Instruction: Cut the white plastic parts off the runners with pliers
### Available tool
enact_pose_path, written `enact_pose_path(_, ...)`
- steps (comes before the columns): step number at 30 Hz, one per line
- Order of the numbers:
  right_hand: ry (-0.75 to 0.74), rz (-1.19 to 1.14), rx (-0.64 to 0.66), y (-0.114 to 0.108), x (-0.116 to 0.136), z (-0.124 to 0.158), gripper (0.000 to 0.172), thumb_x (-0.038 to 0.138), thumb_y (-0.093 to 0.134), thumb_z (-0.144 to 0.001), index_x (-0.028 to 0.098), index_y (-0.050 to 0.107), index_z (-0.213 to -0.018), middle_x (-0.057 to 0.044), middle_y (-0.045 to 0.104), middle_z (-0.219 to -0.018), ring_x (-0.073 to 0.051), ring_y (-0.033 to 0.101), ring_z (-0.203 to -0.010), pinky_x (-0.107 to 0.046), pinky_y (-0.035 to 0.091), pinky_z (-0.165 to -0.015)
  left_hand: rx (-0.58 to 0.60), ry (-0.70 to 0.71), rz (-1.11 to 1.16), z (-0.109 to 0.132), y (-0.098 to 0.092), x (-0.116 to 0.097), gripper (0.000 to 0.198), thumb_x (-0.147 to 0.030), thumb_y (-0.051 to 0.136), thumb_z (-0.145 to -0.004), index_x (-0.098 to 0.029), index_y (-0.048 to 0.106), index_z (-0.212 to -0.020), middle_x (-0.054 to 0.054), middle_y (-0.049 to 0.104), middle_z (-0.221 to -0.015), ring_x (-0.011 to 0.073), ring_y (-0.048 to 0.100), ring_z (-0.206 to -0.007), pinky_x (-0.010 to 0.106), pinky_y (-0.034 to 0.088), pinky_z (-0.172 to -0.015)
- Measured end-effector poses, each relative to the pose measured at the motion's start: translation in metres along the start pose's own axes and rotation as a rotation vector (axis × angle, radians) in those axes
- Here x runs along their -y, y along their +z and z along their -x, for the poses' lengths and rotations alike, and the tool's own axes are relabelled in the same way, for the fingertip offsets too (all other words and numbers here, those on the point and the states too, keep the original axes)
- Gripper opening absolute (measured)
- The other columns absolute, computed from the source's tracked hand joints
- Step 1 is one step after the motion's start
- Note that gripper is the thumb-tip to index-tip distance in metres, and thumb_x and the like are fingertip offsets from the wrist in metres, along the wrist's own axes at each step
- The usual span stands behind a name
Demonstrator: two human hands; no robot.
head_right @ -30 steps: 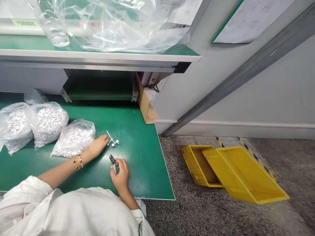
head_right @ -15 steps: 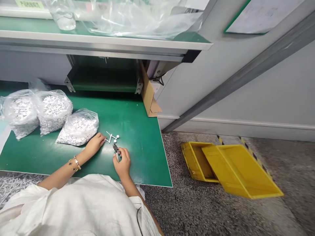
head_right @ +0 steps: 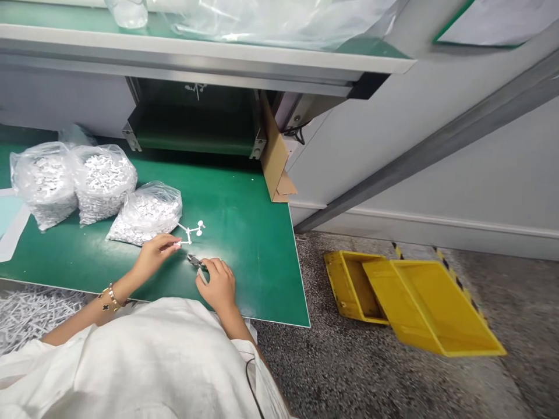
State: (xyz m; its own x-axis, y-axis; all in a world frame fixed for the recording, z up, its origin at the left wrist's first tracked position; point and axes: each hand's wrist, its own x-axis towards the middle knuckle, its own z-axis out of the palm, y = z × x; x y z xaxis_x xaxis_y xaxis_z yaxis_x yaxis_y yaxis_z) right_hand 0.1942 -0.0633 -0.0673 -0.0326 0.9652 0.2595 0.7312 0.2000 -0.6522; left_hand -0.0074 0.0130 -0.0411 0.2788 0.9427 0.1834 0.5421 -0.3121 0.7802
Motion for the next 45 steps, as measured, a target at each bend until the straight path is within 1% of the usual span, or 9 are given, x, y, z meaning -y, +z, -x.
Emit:
enact_pose_path(2,0.011,-0.040,0.013,-0.006,0.005,-0.003,0.027,0.022,0.054,-0.076,0.022,0.064,-0.102,-0.003,0.063,-0.090,-0.018,0.058,-0.083,-0.030,0.046,-0.076,0.024,-0.018,0.062,0.003,-0.008,-0.009,0.019,-0.034,0.062,-0.084,-0.024,0.071,-0.098,0.005,0.068,-0.091,0.0178,0.063,-0.081,0.029,0.052,-0.069)
enact_pose_path(5,-0.025,-0.102,0.020,-0.015,0.014,-0.009,0.027,0.021,0.054,-0.077,0.021,0.063,-0.103,-0.003,0.063,-0.091,-0.018,0.058,-0.083,-0.029,0.046,-0.077,0.039,0.001,0.136,0.009,-0.015,-0.020,0.018,-0.035,0.064,-0.082,-0.025,0.073,-0.095,0.005,0.068,-0.090,0.0176,0.064,-0.081,0.029,0.053,-0.069)
enact_pose_path(11,-0.172,-0.088,-0.051,-0.034,0.031,-0.016,0.025,0.020,0.055,-0.077,0.020,0.063,-0.101,-0.005,0.064,-0.093,-0.020,0.059,-0.085,-0.034,0.047,-0.078,-0.011,0.141,0.139,0.019,-0.025,-0.037,0.016,-0.029,0.063,-0.085,-0.023,0.073,-0.096,0.005,0.071,-0.093,0.0166,0.066,-0.087,0.027,0.054,-0.076)
enact_pose_path(16,-0.234,-0.072,-0.079,-0.039,0.036,-0.018,0.025,0.019,0.056,-0.077,0.021,0.063,-0.101,-0.005,0.064,-0.092,-0.020,0.058,-0.083,-0.034,0.047,-0.077,-0.052,0.242,0.099,0.020,-0.032,-0.047,0.016,-0.024,0.065,-0.084,-0.019,0.072,-0.096,0.004,0.070,-0.087,0.0135,0.065,-0.079,0.021,0.053,-0.067)
enact_pose_path(20,-0.253,-0.063,-0.072,-0.037,0.034,-0.019,0.026,0.019,0.056,-0.077,0.021,0.063,-0.102,-0.005,0.064,-0.091,-0.019,0.058,-0.082,-0.034,0.047,-0.075,-0.070,0.288,0.076,0.020,-0.034,-0.049,0.016,-0.024,0.064,-0.084,-0.019,0.072,-0.097,0.004,0.069,-0.085,0.0123,0.065,-0.077,0.020,0.053,-0.067)
enact_pose_path(28,-0.281,-0.002,-0.101,-0.035,0.033,-0.019,0.025,0.020,0.057,-0.078,0.020,0.064,-0.101,-0.005,0.062,-0.087,-0.019,0.056,-0.080,-0.033,0.045,-0.073,-0.025,0.301,0.059,0.020,-0.033,-0.050,0.017,-0.025,0.063,-0.085,-0.019,0.072,-0.098,0.004,0.069,-0.087,0.0123,0.066,-0.079,0.021,0.054,-0.071)
enact_pose_path(34,-0.308,0.060,-0.049,-0.038,0.030,-0.022,0.026,0.018,0.056,-0.078,0.020,0.065,-0.102,-0.005,0.061,-0.087,-0.019,0.056,-0.081,-0.032,0.045,-0.074,0.035,0.283,0.022,0.019,-0.034,-0.048,0.019,-0.028,0.059,-0.088,-0.019,0.071,-0.099,0.005,0.069,-0.089,0.0129,0.066,-0.080,0.021,0.054,-0.072)
enact_pose_path(38,-0.294,0.096,-0.020,-0.039,0.029,-0.021,0.025,0.018,0.056,-0.078,0.020,0.066,-0.101,-0.005,0.062,-0.087,-0.019,0.055,-0.081,-0.032,0.044,-0.074,0.041,0.301,0.010,0.019,-0.033,-0.046,0.020,-0.028,0.057,-0.089,-0.018,0.071,-0.099,0.005,0.069,-0.090,0.0127,0.066,-0.081,0.021,0.054,-0.073)
enact_pose_path(45,-0.290,0.108,0.041,-0.041,0.026,-0.021,0.028,0.017,0.056,-0.079,0.019,0.067,-0.104,-0.005,0.063,-0.088,-0.018,0.056,-0.082,-0.031,0.046,-0.074,0.085,0.270,-0.024,0.019,-0.033,-0.045,0.022,-0.032,0.055,-0.090,-0.018,0.071,-0.098,0.005,0.069,-0.090,0.0131,0.066,-0.080,0.022,0.054,-0.072)
